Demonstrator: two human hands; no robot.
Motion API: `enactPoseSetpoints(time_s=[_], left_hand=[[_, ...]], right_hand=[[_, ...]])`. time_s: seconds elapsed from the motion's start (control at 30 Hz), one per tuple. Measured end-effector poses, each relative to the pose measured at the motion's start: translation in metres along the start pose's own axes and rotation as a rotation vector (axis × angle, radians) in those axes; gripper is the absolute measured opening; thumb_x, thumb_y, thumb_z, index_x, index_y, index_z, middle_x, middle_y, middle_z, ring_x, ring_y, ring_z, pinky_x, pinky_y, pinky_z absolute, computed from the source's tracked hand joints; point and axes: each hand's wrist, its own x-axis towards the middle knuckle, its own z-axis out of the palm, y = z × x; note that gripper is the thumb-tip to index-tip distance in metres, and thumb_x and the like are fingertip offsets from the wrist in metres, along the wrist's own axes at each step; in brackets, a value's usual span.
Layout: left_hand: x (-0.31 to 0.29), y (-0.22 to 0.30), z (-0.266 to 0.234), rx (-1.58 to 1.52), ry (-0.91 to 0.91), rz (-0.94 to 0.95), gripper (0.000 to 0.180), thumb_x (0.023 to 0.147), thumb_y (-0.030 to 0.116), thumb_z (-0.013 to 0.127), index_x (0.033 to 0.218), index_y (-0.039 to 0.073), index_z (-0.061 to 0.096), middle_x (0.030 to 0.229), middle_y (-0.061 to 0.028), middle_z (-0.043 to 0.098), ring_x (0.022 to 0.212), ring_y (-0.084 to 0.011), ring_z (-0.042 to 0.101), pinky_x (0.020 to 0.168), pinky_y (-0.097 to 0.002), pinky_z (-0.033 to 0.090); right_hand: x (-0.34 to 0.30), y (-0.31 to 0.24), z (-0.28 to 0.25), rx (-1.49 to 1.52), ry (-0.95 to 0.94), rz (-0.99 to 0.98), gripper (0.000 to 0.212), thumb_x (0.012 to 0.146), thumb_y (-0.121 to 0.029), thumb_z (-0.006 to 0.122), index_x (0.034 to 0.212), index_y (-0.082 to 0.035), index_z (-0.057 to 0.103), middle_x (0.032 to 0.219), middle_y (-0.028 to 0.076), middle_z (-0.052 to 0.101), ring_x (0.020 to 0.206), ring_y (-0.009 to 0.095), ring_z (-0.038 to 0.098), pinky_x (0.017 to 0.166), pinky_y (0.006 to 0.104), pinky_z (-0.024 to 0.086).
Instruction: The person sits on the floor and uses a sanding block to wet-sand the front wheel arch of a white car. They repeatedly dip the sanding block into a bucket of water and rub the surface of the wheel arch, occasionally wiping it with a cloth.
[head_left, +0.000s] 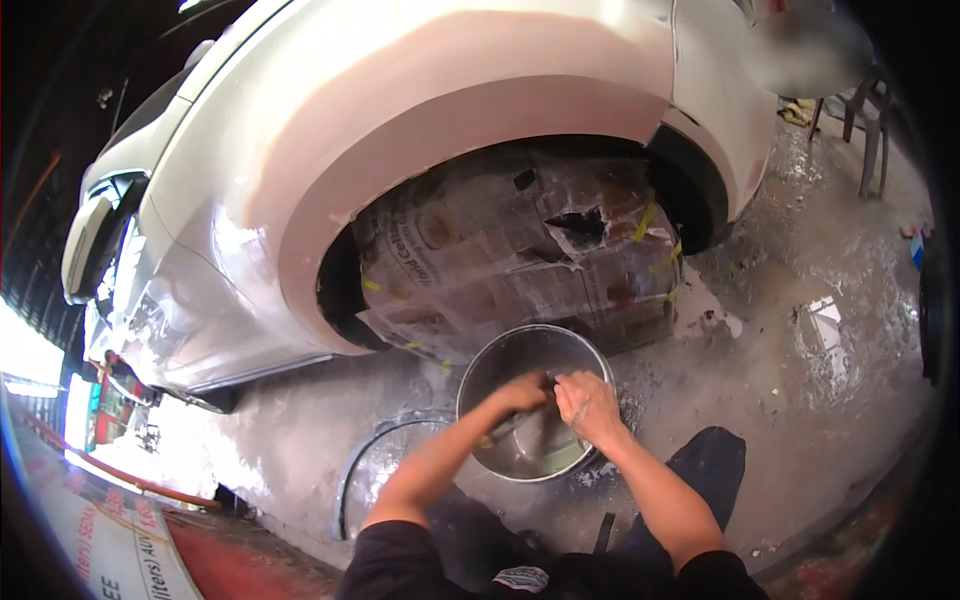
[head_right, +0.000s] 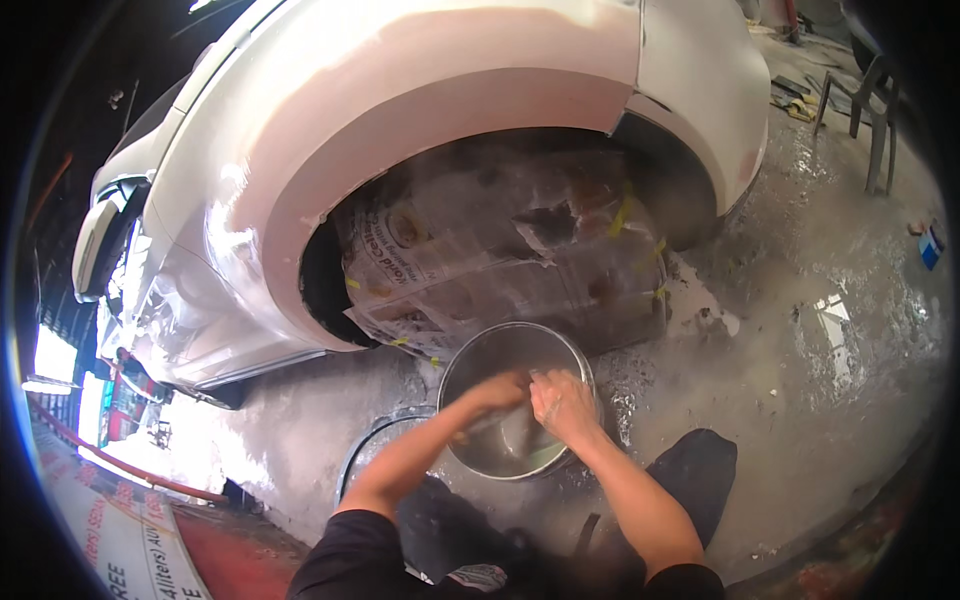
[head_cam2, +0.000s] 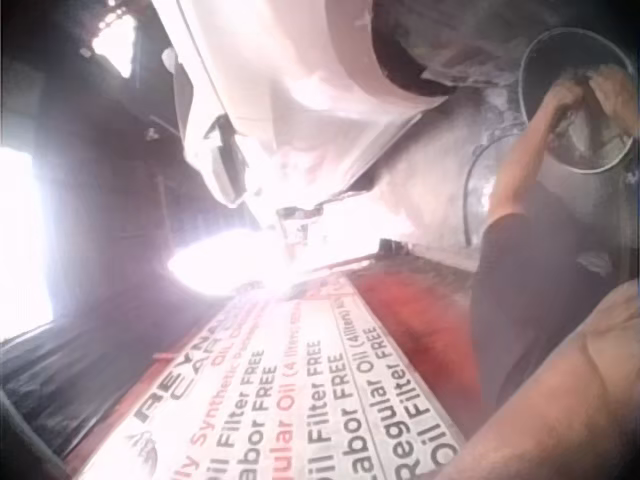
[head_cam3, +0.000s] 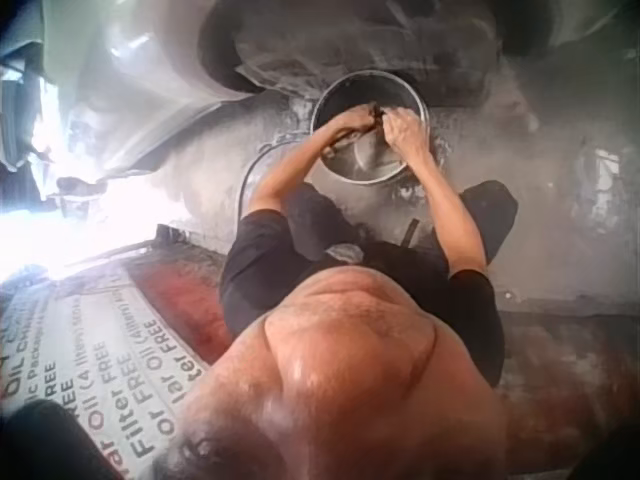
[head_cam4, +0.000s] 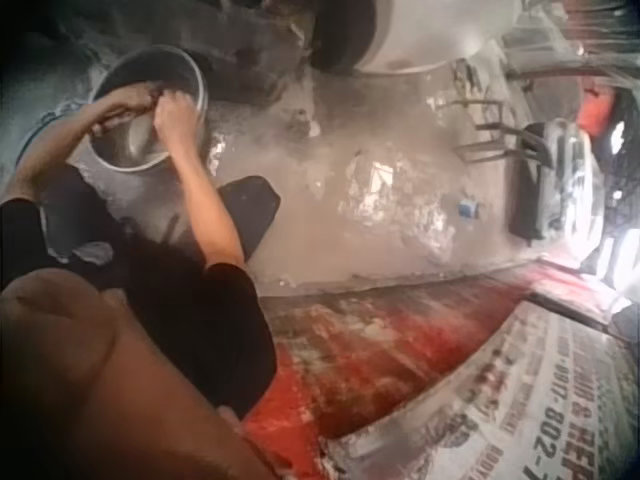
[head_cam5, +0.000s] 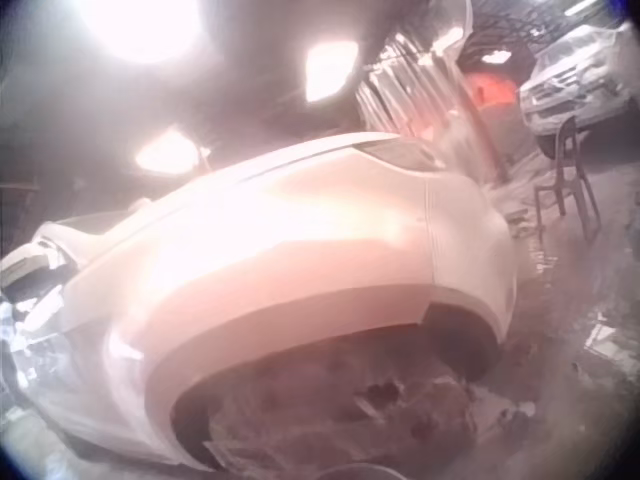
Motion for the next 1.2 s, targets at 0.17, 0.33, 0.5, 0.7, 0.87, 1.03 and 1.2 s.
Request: enactPoseSetpoints(time_s=[0.17,0.33,0.5,0.7,0.87,1.03,1.2], left_hand=[[-0.166,0.084,-0.109,-0.052,0.602,0.369,0.062,0.095,0.026,0.074,0.146,0.002,0.050,0.148,-0.0215,0.054,0.136,-0.0351,0.053,0.115,-0.0469,0.040],[-0.239,0.187,-0.196,0.696,1.281,0.647,0.065,0.077,-0.001,0.080,0.138,0.016,0.067,0.144,-0.0201,0.056,0.132,-0.0385,0.054,0.109,-0.0508,0.044],[-0.222,0.237,-0.297,1.084,1.495,0.752,0.059,0.082,0.006,0.076,0.139,0.020,0.067,0.148,-0.0159,0.055,0.132,-0.0374,0.052,0.110,-0.0503,0.040],[-0.198,0.255,-0.323,1.198,1.514,0.805,0.055,0.087,0.015,0.073,0.141,0.023,0.066,0.149,-0.0143,0.054,0.132,-0.0364,0.052,0.109,-0.0509,0.042],[-0.211,0.213,-0.324,1.240,1.509,0.923,0.055,0.085,0.025,0.079,0.138,0.022,0.067,0.143,-0.0168,0.058,0.128,-0.0365,0.055,0.103,-0.0510,0.044],[-0.209,0.204,-0.328,1.266,1.537,0.946,0.056,0.078,0.014,0.081,0.132,0.021,0.072,0.140,-0.0170,0.061,0.124,-0.0362,0.059,0.103,-0.0489,0.045],[-0.189,0.341,-0.337,1.270,1.175,0.852,0.046,0.095,0.016,0.060,0.141,0.014,0.060,0.138,-0.0161,0.059,0.132,-0.0389,0.053,0.114,-0.0505,0.041]], right_hand=[[-0.003,0.002,0.007,0.042,-0.001,-0.044,0.018,0.090,-0.019,0.066,0.098,-0.004,0.073,0.086,0.015,0.068,0.084,0.035,0.066,0.075,0.0489,0.055],[-0.002,0.009,0.013,-0.010,0.008,-0.067,0.016,0.087,-0.020,0.069,0.096,-0.007,0.072,0.088,0.014,0.067,0.087,0.036,0.066,0.079,0.0487,0.055],[0.000,0.004,0.015,-0.024,-0.048,-0.077,0.020,0.090,-0.020,0.066,0.100,-0.005,0.075,0.091,0.016,0.070,0.087,0.036,0.067,0.080,0.0473,0.056],[0.023,0.028,0.021,-0.165,-0.146,-0.232,0.023,0.090,-0.020,0.066,0.101,-0.004,0.077,0.094,0.013,0.070,0.092,0.032,0.066,0.085,0.0442,0.054],[0.048,0.028,0.002,-0.143,0.082,-0.234,0.016,0.085,-0.014,0.065,0.096,-0.005,0.073,0.099,0.012,0.067,0.106,0.031,0.063,0.098,0.0462,0.049],[0.052,0.033,0.011,0.009,0.122,-0.090,0.015,0.086,-0.014,0.066,0.097,-0.005,0.073,0.101,0.011,0.067,0.110,0.033,0.059,0.097,0.0455,0.051],[0.048,0.027,0.013,-0.031,0.036,-0.115,0.015,0.087,-0.016,0.067,0.096,-0.006,0.074,0.100,0.011,0.068,0.111,0.034,0.059,0.094,0.0446,0.053]])
